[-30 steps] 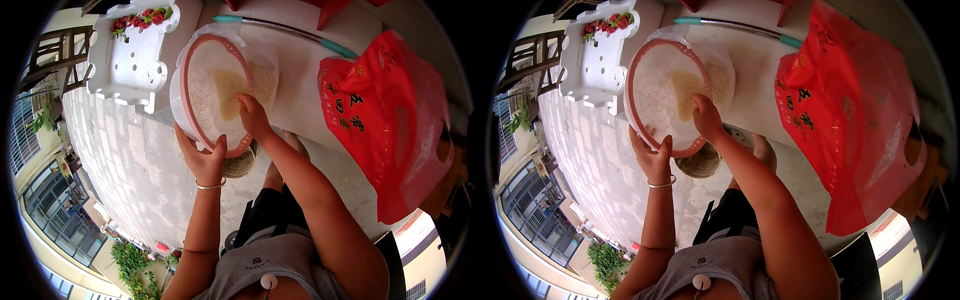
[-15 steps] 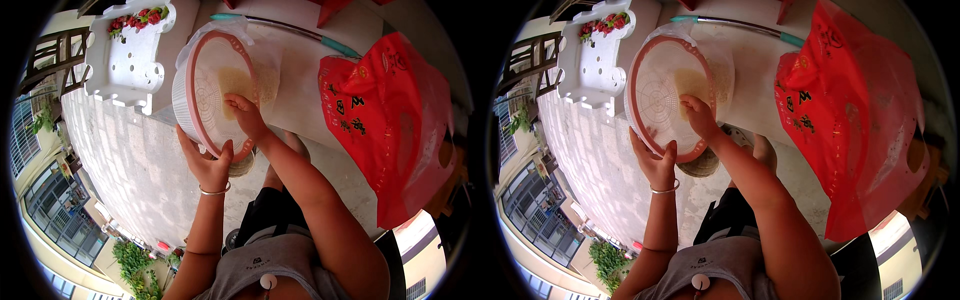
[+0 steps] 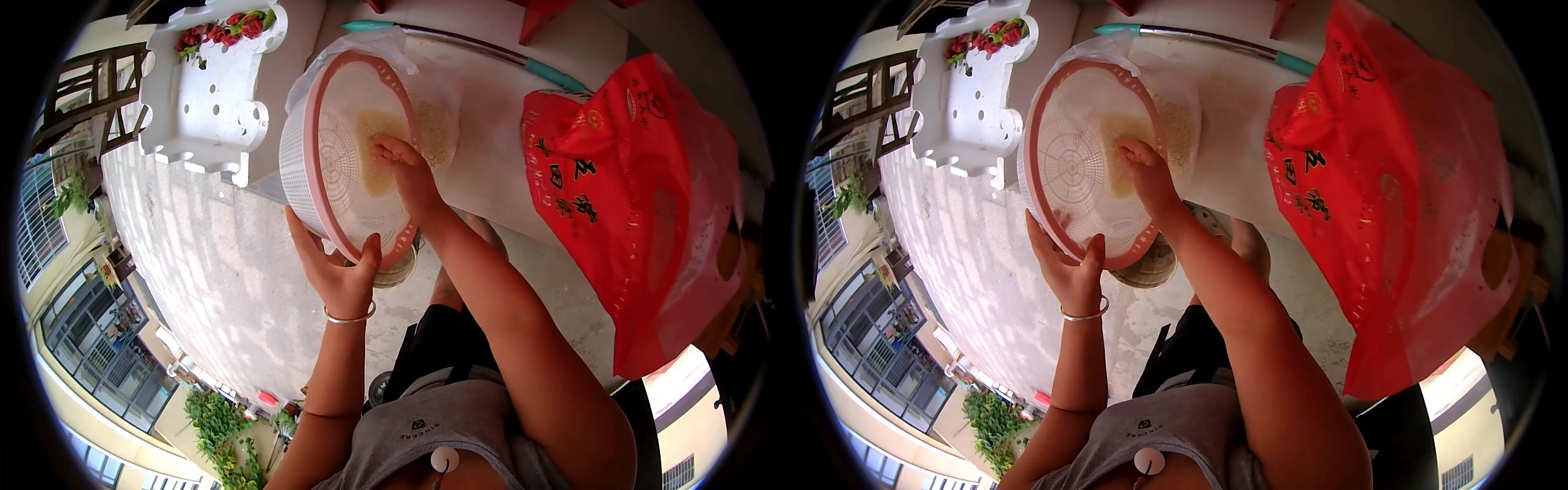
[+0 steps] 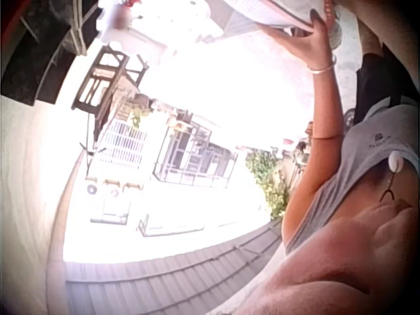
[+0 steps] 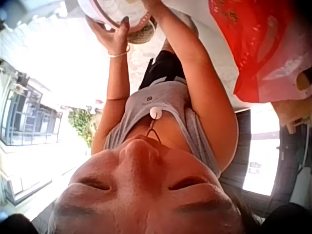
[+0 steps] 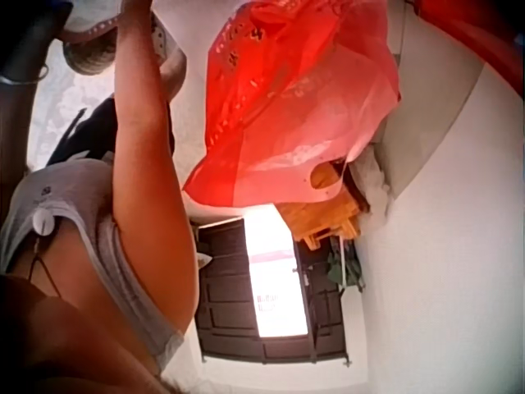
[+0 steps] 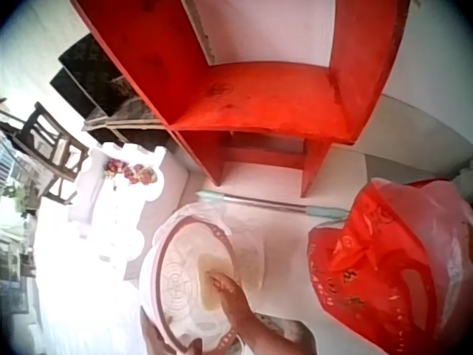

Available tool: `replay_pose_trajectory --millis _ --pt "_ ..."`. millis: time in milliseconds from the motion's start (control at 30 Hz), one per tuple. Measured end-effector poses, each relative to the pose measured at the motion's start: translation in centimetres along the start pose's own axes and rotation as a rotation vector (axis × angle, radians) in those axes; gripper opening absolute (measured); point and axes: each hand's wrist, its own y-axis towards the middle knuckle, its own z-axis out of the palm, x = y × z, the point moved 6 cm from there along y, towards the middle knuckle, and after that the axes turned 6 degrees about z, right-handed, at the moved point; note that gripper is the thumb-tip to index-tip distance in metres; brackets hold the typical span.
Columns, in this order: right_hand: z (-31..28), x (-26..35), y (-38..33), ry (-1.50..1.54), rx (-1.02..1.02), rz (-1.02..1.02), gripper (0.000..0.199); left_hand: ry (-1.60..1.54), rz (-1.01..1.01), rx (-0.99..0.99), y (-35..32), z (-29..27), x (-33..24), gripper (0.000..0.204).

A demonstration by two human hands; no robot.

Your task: The person pours rice from a plastic bag into a pink colander, sifts it by hand to remove debris, and transfers the cleaned rice into a metal bucket. The person repeats this process several times, handling the bag, colander, and bucket throughout.

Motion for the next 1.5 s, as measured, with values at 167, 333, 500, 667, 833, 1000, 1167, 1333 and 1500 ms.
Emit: replay_pose_trajectory --millis 167,333,500,667,833,1000,1167,1333,1500 --pt "-2.9 0.0 0.3 0.119 -0.138 -0.138 0.041 -0.022 -0.015 -0.015 0.2 -0.3 0.2 0.108" --pt "-0.4 -1.5 -0.7 -0.063 0.069 0.03 0.038 -0.006 -0.017 -0.004 -0.2 0.1 -0.3 0.109" --pt "-1.5 -1.0 -0.1 -0.066 -0.049 -0.057 0.037 -0.011 -0.001 -0.009 -0.4 0.3 -0.8 0.101" --pt "-3.7 0.5 -0.9 0.085 -0.296 -0.148 0.031 -0.046 -0.019 -0.006 -0.4 -0.3 0.2 0.111" --pt "-2.6 1.6 -1.1 0.097 -0.239 -0.159 0.03 -0.027 -0.011 0.001 -0.6 -0.4 0.3 0.111" --pt "-0.5 1.8 0.4 0.061 -0.111 -0.156 0.031 -0.032 0.025 0.018 -0.8 -0.5 0.1 0.11" --pt "0.6 1.6 1.7 0.045 0.005 -0.095 0.035 -0.039 0.032 -0.005 -1.1 -0.2 -0.4 0.106" --pt "-2.3 3.2 1.7 0.068 -0.102 -0.166 0.038 -0.024 0.042 -0.015 -1.1 -0.4 -0.2 0.105" --pt "-3.7 3.8 -0.4 0.237 -0.265 -0.197 0.033 -0.074 0.028 -0.016 -1.0 -0.7 0.1 0.106"
